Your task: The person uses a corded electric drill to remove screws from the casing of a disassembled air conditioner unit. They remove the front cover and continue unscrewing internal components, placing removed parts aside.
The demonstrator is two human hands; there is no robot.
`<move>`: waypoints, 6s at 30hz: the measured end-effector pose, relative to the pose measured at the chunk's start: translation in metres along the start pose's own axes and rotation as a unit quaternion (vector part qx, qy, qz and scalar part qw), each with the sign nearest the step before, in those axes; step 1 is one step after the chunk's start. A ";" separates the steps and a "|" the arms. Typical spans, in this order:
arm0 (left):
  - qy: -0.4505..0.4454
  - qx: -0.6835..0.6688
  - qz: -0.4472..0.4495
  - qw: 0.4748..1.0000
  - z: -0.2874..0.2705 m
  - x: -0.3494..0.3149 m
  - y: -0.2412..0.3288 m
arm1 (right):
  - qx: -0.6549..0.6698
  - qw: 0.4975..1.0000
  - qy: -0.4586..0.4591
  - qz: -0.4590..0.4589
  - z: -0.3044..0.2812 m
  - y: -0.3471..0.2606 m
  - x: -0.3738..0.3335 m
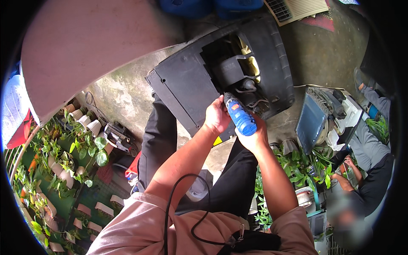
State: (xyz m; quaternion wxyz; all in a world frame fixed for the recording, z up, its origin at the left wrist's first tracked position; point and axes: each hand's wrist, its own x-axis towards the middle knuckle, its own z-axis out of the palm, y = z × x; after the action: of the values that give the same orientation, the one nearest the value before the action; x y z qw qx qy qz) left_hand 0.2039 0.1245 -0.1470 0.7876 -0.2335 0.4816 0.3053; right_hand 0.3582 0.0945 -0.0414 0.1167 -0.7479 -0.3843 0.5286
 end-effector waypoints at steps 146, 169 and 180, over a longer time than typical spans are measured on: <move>0.035 0.266 0.032 0.963 0.032 -0.014 0.046 | 0.217 0.973 0.062 -0.056 -0.027 -0.013 -0.064; -0.027 0.320 -0.074 0.944 0.018 -0.064 0.012 | 0.102 0.984 0.131 -0.067 -0.001 0.009 -0.167; -0.032 0.415 -0.072 0.906 0.032 -0.080 -0.034 | 0.081 0.995 0.054 -0.018 -0.032 0.034 -0.209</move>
State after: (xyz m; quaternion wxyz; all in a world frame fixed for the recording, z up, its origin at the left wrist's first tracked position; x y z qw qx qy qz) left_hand 0.2193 0.1012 -0.0593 0.8481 0.0901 0.5214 0.0276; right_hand 0.3716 -0.0676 0.0988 0.2066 -0.7564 -0.3469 0.5146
